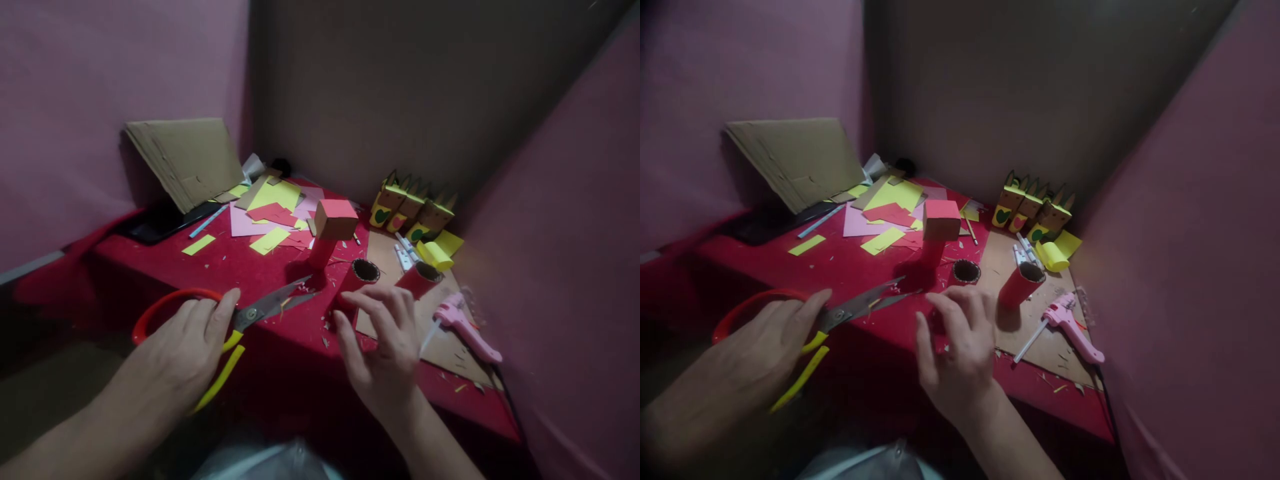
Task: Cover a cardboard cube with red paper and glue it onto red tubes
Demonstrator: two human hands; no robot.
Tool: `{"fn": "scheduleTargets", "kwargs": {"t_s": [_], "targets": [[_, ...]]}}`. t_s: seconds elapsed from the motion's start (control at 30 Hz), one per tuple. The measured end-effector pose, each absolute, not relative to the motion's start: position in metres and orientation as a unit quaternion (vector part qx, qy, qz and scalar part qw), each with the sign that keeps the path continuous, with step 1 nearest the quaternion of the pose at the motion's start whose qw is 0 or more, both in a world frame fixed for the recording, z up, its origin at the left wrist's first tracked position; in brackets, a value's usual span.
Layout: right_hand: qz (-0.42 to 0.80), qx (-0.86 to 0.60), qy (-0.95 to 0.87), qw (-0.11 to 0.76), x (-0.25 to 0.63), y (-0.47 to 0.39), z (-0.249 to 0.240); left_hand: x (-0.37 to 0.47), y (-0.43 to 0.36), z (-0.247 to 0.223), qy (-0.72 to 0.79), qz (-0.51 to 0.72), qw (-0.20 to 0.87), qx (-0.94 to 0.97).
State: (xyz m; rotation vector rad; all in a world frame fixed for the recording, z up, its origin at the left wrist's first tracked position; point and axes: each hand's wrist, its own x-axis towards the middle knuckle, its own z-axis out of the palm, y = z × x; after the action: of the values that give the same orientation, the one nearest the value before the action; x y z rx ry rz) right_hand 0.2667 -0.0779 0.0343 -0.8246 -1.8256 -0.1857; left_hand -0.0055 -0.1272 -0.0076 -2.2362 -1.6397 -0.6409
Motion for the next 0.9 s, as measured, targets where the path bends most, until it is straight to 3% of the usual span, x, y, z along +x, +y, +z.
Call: {"fn": "scheduleTargets", "kwargs": {"t_s": [0.17,0.43,0.57,0.67,0.77,0.9], "targets": [[0.063,-0.429,-0.778,0.455,0.248,-0.078,0.041,-0.004,-0.134,-0.003,-0.517,-0.125,0.247,-0.81],[0.447,-0.456,-0.634,0.436,0.25,-0.065,0.036,-0.002,-0.141,-0.008,-0.518,-0.171,0.172,-0.82],[0.556,-0.441,-0.536,0.457,0.252,-0.064,0.035,-0.003,-0.14,-0.011,-0.524,-0.155,0.16,-0.822],[0.507,-0.456,-0.513,0.522,0.256,-0.067,0.035,-0.005,-0.139,-0.011,-0.498,-0.137,0.192,-0.834],[0.335,-0.454,-0.585,0.582,0.261,-0.072,0.036,-0.005,-0.138,-0.009,-0.481,-0.128,0.214,-0.841],[0.122,-0.371,-0.726,0.566,0.262,-0.075,0.031,-0.004,-0.138,-0.009,-0.469,-0.137,0.234,-0.841]]}}
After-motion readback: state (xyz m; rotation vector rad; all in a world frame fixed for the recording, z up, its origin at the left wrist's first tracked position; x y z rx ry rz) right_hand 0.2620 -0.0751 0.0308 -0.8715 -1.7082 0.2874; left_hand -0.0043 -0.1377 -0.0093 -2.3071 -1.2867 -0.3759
